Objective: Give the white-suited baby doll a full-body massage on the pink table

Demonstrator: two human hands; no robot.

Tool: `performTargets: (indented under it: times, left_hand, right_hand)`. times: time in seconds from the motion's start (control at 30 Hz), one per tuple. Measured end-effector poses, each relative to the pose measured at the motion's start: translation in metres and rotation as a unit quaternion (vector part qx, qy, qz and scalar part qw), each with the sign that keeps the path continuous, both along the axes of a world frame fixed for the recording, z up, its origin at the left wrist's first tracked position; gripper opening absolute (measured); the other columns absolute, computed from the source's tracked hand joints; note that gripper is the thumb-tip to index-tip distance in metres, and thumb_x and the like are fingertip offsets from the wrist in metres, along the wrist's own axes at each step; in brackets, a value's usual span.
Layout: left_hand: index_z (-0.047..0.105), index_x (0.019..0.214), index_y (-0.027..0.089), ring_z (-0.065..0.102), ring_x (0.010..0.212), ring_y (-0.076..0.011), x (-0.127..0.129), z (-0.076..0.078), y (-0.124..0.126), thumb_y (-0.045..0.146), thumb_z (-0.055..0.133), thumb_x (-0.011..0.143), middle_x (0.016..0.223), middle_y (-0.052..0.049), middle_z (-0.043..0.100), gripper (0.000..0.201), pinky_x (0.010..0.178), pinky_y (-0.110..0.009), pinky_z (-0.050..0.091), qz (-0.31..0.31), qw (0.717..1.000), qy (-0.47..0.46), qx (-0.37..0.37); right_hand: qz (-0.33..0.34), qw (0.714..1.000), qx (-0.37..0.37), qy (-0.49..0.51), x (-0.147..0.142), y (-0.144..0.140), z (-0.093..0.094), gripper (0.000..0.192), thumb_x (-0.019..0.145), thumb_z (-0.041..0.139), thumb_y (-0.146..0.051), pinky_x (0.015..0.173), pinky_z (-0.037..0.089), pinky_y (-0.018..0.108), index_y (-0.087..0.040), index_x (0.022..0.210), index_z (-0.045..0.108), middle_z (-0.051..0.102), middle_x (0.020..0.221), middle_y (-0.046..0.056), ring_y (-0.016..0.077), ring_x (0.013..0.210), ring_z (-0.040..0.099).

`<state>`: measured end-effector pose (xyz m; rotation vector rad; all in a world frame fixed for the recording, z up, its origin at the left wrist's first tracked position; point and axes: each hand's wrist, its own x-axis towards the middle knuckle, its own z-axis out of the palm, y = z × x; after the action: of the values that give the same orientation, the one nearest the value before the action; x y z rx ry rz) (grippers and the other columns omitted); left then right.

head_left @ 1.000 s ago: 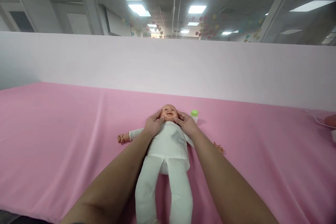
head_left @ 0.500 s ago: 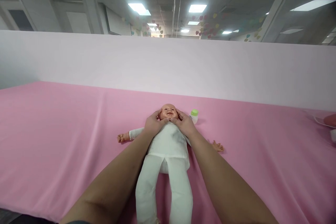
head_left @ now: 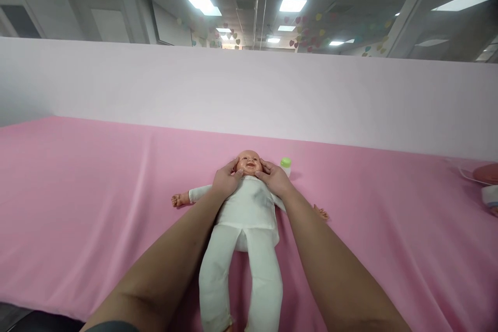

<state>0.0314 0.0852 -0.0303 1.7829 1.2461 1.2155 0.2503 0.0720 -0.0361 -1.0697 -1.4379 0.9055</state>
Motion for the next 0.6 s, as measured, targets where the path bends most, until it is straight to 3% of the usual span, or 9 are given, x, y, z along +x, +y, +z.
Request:
performTargets:
  times: [0.1, 0.3, 0.6]
  left_hand:
    - [0.062, 0.149, 0.019, 0.058, 0.141, -0.0262, 0.0000, -0.0003, 0.0025, 0.036, 0.060, 0.098, 0.151, -0.009, 0.062, 0.054, 0.125, -0.040, 0.038, 0.006, 1.000, -0.013, -0.004]
    - [0.068, 0.143, 0.019, 0.061, 0.138, -0.0248, 0.0002, -0.0017, 0.0086, 0.029, 0.054, 0.100, 0.147, -0.009, 0.066, 0.046, 0.121, -0.040, 0.042, -0.002, 0.995, -0.091, -0.042]
    - [0.072, 0.137, 0.021, 0.069, 0.123, -0.0259, 0.0012, 0.0061, 0.0022, 0.033, 0.058, 0.098, 0.136, -0.009, 0.074, 0.043, 0.113, -0.039, 0.048, 0.012, 0.996, -0.067, -0.049]
  right_hand:
    - [0.009, 1.000, 0.002, -0.004, 0.0033, 0.0006, -0.0001, 0.065, 0.084, 0.079, -0.042, 0.123, 0.043, 0.049, -0.024, 0.145, 0.063, 0.062, 0.150, 0.006, 0.0273, 0.140, 0.060]
    - [-0.045, 0.999, 0.007, -0.006, 0.0013, 0.0018, -0.0022, 0.053, 0.094, 0.066, -0.054, 0.116, 0.049, 0.051, -0.023, 0.136, 0.071, 0.074, 0.133, 0.007, 0.0280, 0.126, 0.068]
    - [-0.151, 0.984, 0.024, -0.093, -0.0014, 0.0015, 0.0012, 0.044, 0.097, 0.057, -0.048, 0.109, 0.053, 0.044, -0.022, 0.128, 0.075, 0.076, 0.129, 0.008, 0.0243, 0.119, 0.071]
